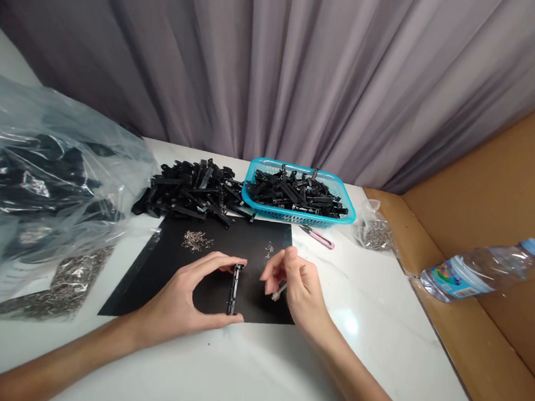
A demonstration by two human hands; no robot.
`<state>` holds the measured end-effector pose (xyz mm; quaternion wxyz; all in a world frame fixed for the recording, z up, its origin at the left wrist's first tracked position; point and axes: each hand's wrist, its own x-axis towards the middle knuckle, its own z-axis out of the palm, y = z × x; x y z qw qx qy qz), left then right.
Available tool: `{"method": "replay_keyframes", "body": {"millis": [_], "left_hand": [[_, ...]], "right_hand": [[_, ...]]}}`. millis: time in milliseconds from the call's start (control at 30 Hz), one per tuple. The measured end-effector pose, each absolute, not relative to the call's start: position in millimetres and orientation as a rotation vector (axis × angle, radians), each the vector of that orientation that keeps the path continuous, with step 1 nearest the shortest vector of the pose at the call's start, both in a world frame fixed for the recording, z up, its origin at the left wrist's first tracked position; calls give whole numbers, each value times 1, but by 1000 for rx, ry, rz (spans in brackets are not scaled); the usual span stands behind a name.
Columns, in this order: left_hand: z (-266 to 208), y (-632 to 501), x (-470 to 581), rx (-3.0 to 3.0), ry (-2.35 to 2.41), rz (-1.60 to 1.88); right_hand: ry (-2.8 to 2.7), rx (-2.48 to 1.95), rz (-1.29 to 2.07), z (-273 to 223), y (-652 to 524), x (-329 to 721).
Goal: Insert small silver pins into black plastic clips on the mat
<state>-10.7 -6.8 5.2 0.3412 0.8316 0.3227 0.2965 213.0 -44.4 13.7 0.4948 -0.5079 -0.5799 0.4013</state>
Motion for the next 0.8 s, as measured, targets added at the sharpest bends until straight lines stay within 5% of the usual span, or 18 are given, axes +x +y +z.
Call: {"method": "replay_keyframes", "body": {"millis": [200,800], "left_hand": [[4,-5,-9,2150,901,709],[5,-3,-8,2129,930,606]], "right_hand": [[-1492,-1440,1002,9,-38,218],[-1392,-1180,1160,8,-34,212]]}}
